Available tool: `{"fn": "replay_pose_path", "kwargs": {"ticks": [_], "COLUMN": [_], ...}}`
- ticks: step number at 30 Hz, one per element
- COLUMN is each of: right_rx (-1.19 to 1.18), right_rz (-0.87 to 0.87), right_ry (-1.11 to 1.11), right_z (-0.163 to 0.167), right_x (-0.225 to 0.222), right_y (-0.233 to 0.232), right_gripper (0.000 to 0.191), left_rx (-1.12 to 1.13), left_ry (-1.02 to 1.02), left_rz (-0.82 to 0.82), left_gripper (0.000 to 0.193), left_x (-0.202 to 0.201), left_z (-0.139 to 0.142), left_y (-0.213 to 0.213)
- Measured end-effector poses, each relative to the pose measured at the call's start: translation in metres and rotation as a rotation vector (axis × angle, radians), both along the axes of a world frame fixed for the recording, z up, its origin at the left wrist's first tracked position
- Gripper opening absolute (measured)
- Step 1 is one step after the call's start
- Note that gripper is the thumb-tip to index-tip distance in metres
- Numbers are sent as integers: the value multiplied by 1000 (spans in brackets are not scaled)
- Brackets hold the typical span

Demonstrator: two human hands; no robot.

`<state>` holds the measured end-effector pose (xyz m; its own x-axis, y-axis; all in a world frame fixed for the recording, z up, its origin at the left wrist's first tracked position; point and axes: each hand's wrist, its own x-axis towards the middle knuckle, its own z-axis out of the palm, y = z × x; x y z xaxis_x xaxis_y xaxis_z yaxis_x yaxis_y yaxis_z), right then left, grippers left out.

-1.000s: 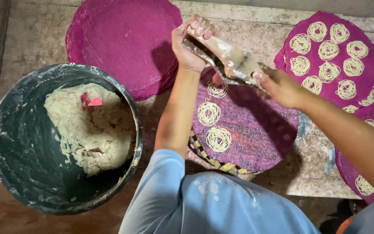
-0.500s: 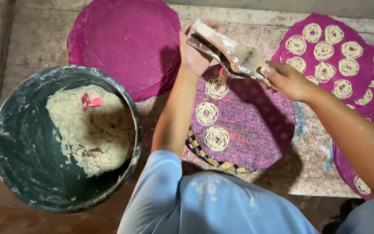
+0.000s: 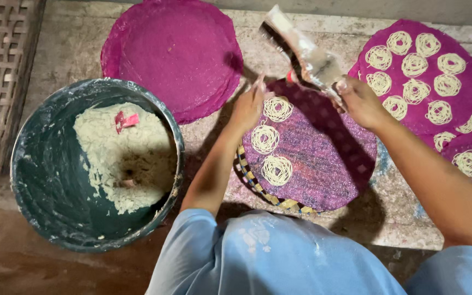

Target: The person uses a manual noodle press to extrude dough into spiral shapes onto purple mats placed on woven trays. They repeatedly load dough into the press, push it through, and arrange the resulting noodle spirals. The person also scrapes dough from the press into a green bucket and uses a pink spatula to manage the dough supply.

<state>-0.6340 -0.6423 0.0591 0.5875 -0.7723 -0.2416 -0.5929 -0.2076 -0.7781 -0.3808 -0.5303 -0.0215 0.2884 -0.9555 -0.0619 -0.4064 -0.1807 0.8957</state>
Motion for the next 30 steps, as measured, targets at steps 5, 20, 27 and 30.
{"fn": "replay_pose_path", "kwargs": {"ticks": [5, 20, 27, 30], "right_rx": [41, 194, 171, 166], "right_rz": [-38, -163, -225, -232], "right_ry": [-332, -796, -838, -852], "right_z": [-24, -74, -78, -74], "right_x": [-31, -99, -114, -115], "right_y": [16, 84, 95, 98], "right_gripper": [75, 85, 78, 76], "left_rx": [-42, -65, -67, -105], "left_ry": [-482, -630, -621, -604], "left_rz": [49, 81, 19, 96], "left_gripper": [41, 23, 23, 29], "left_x": [-7, -30, -35, -35], "left_z": [-18, -53, -52, -55], "left_y": [61, 74, 78, 73]}}
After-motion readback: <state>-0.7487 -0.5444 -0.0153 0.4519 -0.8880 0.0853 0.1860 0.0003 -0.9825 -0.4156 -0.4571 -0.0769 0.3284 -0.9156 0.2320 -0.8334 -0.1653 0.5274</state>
